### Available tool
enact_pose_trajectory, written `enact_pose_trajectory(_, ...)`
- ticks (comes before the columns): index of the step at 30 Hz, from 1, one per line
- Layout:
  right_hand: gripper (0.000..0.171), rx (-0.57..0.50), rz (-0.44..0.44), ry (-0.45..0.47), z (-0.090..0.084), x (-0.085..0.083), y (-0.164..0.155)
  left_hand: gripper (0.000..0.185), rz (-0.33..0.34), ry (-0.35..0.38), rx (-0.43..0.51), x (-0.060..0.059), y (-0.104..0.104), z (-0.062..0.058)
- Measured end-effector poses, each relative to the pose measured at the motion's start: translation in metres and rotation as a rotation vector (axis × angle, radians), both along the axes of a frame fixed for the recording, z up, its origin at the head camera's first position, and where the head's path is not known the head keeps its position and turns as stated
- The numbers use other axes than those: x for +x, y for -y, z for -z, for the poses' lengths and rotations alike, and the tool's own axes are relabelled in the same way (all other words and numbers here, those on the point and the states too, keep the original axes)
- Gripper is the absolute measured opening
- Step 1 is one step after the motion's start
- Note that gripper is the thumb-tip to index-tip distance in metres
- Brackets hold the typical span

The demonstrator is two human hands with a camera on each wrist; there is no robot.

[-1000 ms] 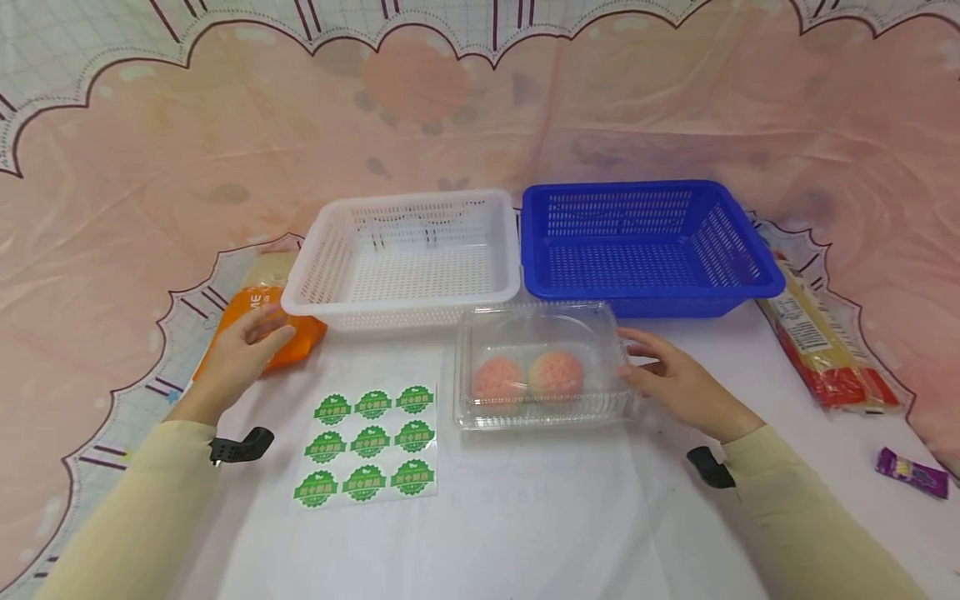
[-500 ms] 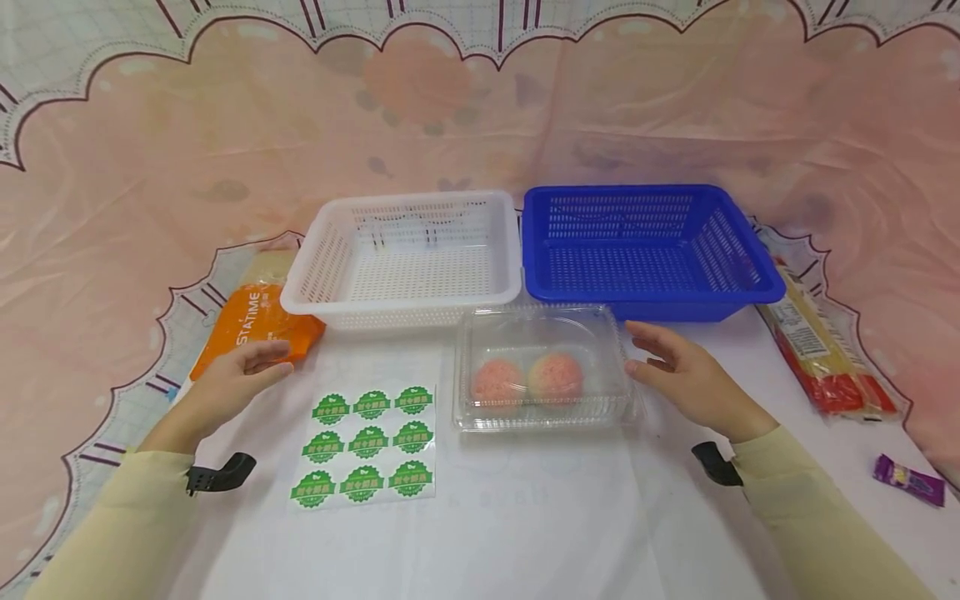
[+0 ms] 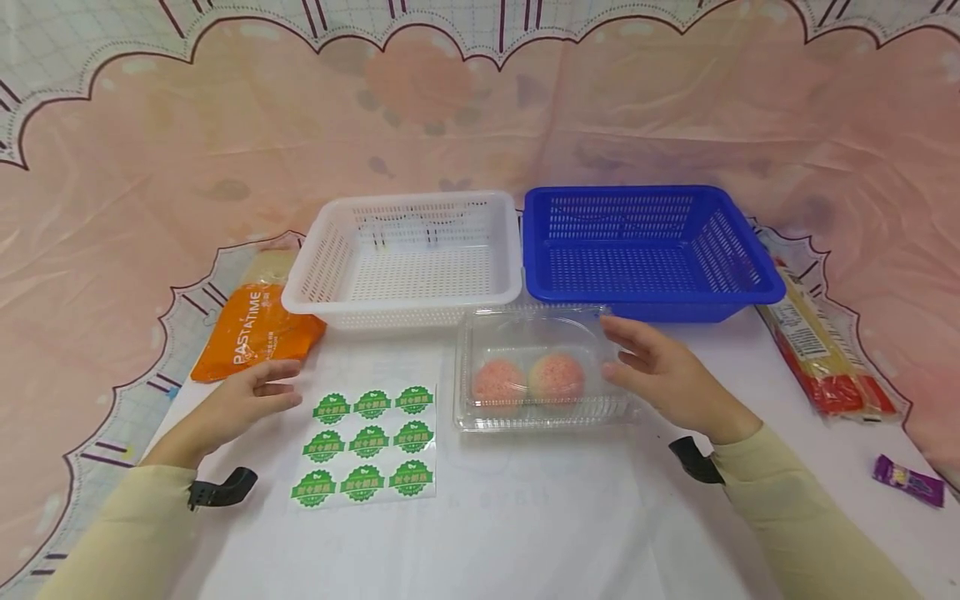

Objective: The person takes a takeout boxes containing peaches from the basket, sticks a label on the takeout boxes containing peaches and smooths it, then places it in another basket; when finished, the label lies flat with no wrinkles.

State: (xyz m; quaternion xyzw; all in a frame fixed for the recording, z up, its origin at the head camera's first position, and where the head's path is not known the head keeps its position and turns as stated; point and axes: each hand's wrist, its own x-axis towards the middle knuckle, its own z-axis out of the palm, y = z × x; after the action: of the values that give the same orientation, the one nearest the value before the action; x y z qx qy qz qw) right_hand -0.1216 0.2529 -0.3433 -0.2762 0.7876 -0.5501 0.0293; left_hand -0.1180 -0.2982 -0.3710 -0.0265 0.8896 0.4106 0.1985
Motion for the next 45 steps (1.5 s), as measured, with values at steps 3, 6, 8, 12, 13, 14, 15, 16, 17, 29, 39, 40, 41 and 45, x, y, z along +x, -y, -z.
enact_pose_trajectory(3, 0.053, -0.036, -0.027, 0.002, -0.001, 0.001, 0.005, 0.074, 0.009, 0.01, -0.006, 0.001, -0.002, 0.003)
enact_pose_trajectory(6, 0.052, -0.058, -0.061, 0.0, -0.003, 0.001, 0.011, 0.073, 0.02, 0.02, 0.006, 0.001, -0.003, 0.006)
enact_pose_trajectory(8, 0.052, -0.065, -0.081, 0.001, -0.004, 0.002, 0.015, 0.072, 0.026, 0.028, 0.006, 0.001, -0.005, 0.008)
enact_pose_trajectory(12, 0.051, -0.079, -0.118, 0.008, -0.006, 0.002, 0.025, 0.07, 0.039, 0.031, -0.013, 0.001, -0.007, 0.013)
enact_pose_trajectory(13, 0.052, -0.085, -0.126, 0.009, -0.006, 0.002, 0.027, 0.07, 0.045, 0.031, -0.021, 0.001, -0.008, 0.013)
enact_pose_trajectory(14, 0.052, -0.088, -0.133, 0.011, -0.006, 0.003, 0.03, 0.07, 0.048, 0.031, -0.03, 0.001, -0.009, 0.014)
enact_pose_trajectory(15, 0.051, -0.092, -0.141, 0.014, -0.006, 0.003, 0.032, 0.069, 0.051, 0.03, -0.034, 0.001, -0.01, 0.015)
enact_pose_trajectory(16, 0.051, -0.093, -0.147, 0.019, -0.006, 0.003, 0.034, 0.068, 0.055, 0.028, -0.036, 0.001, -0.011, 0.016)
enact_pose_trajectory(17, 0.052, -0.095, -0.152, 0.023, -0.006, 0.004, 0.036, 0.067, 0.061, 0.025, -0.038, 0.001, -0.012, 0.016)
enact_pose_trajectory(29, 0.052, -0.089, -0.168, 0.066, -0.006, 0.003, 0.053, 0.063, 0.05, -0.005, -0.08, -0.001, -0.021, 0.023)
enact_pose_trajectory(39, 0.053, -0.105, -0.185, 0.065, -0.004, 0.002, 0.059, 0.062, 0.048, -0.044, -0.107, -0.002, -0.027, 0.031)
enact_pose_trajectory(40, 0.053, -0.106, -0.188, 0.067, -0.003, 0.001, 0.06, 0.061, 0.044, -0.048, -0.111, -0.002, -0.028, 0.032)
enact_pose_trajectory(41, 0.053, -0.109, -0.19, 0.068, -0.003, 0.001, 0.06, 0.06, 0.043, -0.054, -0.117, -0.002, -0.029, 0.033)
enact_pose_trajectory(45, 0.053, -0.106, -0.194, 0.058, -0.002, 0.001, 0.063, 0.058, 0.03, -0.072, -0.136, -0.001, -0.032, 0.035)
